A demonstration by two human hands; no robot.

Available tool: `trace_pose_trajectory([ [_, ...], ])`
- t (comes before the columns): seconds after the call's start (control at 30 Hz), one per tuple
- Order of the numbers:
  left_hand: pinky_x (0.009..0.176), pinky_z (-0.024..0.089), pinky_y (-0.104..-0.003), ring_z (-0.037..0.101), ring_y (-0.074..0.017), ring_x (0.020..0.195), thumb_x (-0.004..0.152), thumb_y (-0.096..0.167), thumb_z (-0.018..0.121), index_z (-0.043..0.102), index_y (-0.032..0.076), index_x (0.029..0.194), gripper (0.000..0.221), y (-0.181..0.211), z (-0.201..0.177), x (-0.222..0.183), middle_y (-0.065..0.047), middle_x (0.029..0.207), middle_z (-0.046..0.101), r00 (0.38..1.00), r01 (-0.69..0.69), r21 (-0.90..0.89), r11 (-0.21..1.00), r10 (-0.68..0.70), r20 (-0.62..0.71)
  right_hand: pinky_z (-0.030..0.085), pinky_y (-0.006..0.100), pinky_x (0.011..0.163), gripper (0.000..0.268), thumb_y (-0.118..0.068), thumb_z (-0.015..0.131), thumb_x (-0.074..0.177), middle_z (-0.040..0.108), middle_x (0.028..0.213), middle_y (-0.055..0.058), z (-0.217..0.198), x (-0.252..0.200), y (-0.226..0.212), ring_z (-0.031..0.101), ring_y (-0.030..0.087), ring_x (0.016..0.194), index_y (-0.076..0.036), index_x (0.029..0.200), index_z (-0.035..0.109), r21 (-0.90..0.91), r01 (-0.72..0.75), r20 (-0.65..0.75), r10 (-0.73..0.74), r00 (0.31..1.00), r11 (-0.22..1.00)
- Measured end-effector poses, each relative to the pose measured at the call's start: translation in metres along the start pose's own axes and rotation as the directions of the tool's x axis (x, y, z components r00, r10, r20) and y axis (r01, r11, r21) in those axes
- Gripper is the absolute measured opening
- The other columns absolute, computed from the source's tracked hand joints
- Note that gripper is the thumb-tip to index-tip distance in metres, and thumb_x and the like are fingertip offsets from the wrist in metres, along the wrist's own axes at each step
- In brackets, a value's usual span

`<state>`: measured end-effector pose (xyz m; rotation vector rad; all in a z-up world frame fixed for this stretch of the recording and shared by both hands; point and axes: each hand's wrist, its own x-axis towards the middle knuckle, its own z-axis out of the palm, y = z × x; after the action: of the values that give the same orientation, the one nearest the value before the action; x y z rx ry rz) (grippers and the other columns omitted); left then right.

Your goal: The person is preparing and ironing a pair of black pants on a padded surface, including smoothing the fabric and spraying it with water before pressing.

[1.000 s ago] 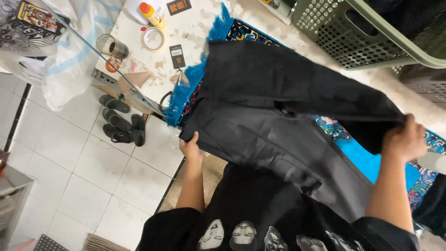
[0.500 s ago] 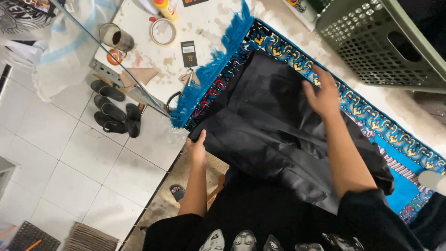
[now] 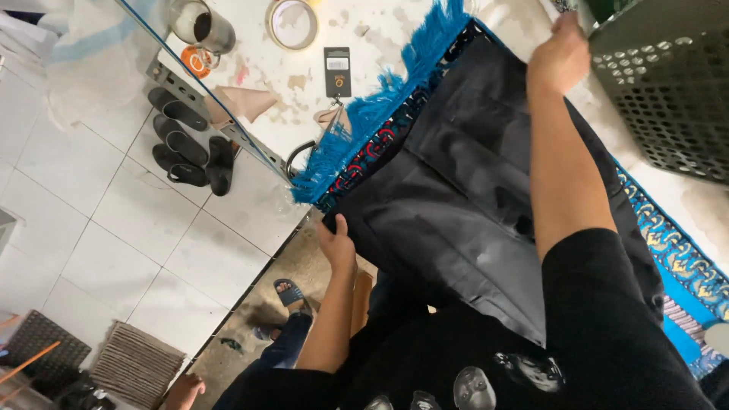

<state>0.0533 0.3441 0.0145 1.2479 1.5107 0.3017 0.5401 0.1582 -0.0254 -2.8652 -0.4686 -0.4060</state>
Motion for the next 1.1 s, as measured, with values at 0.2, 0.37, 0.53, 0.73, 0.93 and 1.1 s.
trace_pose_trajectory([
  [0.2, 0.118, 0.035, -0.049, 0.044, -0.032, 0.142, 0.095, 0.036, 0.063, 0.036, 0.011, 0.156, 0.071, 0.043, -0.007, -0.022, -0.015, 0.154, 0.045, 0.981, -0.192, 0.208, 0.959, 0.183, 0.063, 0.053, 0.063, 0.091, 0.057, -0.003, 0.087, 0.095, 0.059, 0.133, 0.036, -0.084, -0.02, -0.077, 0.061, 0.055, 0.114, -0.004, 0.146, 0.06, 0.318, 0.655, -0.067, -0.673, 0.737, 0.686],
  [0.37, 0.12, 0.028, -0.06, 0.051, -0.0344, 0.139, 0.103, 0.062, 0.035, 0.06, 0.004, 0.136, 0.071, 0.03, 0.002, 0.002, -0.013, 0.135, 0.066, 0.61, -0.766, 0.537, 0.352, 0.659, 0.439, 0.019, 0.059, 0.131, 0.052, -0.051, 0.077, 0.095, 0.064, 0.108, 0.003, -0.067, -0.042, -0.088, 0.059, 0.029, 0.118, -0.025, 0.14, 0.072, 0.199, 0.835, 0.212, -0.854, 0.475, 0.513],
  [0.53, 0.095, 0.046, -0.05, 0.057, -0.0375, 0.115, 0.106, 0.038, 0.053, 0.067, 0.003, 0.108, 0.038, 0.018, -0.005, 0.024, -0.014, 0.103, 0.067, 0.555, -0.795, 0.52, 0.313, 0.721, 0.416, 0.039, 0.052, 0.113, 0.021, -0.032, 0.092, 0.113, 0.059, 0.098, 0.002, -0.072, -0.004, -0.067, 0.057, 0.028, 0.101, -0.021, 0.098, 0.083, 0.072, 0.789, -0.191, -0.768, 0.612, 0.61],
  [0.73, 0.079, 0.045, -0.051, 0.057, -0.038, 0.094, 0.105, 0.035, 0.049, 0.067, 0.005, 0.1, 0.036, 0.024, -0.002, 0.019, -0.013, 0.093, 0.065, 0.665, -0.678, 0.634, 0.372, 0.678, 0.312, 0.029, 0.064, 0.119, 0.041, -0.001, 0.071, 0.104, 0.047, 0.147, 0.017, -0.071, -0.047, -0.088, 0.035, 0.042, 0.144, -0.014, 0.142, 0.066, 0.154, 0.583, 0.047, -0.595, 0.802, 0.798],
  [0.93, 0.076, 0.048, -0.05, 0.059, -0.0394, 0.09, 0.102, 0.041, 0.056, 0.062, -0.001, 0.102, 0.042, 0.022, 0.003, 0.015, -0.017, 0.094, 0.06, 0.72, -0.658, 0.534, 0.531, 0.652, 0.238, 0.01, 0.075, 0.117, 0.051, -0.032, 0.042, 0.113, 0.032, 0.166, 0.018, -0.142, -0.127, -0.108, 0.021, 0.046, 0.153, -0.016, 0.161, 0.047, 0.264, 0.419, 0.138, -0.464, 0.875, 0.869],
  [1.1, 0.074, 0.049, -0.049, 0.058, -0.0399, 0.092, 0.103, 0.048, 0.057, 0.05, 0.001, 0.102, 0.047, 0.006, 0.013, 0.021, -0.018, 0.099, 0.05, 0.752, -0.649, 0.405, 0.645, 0.625, 0.209, 0.0, 0.086, 0.11, 0.063, -0.06, 0.032, 0.109, 0.009, 0.174, 0.009, -0.108, -0.135, -0.065, 0.001, 0.048, 0.154, -0.032, 0.165, 0.04, 0.171, 0.274, 0.506, -0.323, 0.799, 0.946],
])
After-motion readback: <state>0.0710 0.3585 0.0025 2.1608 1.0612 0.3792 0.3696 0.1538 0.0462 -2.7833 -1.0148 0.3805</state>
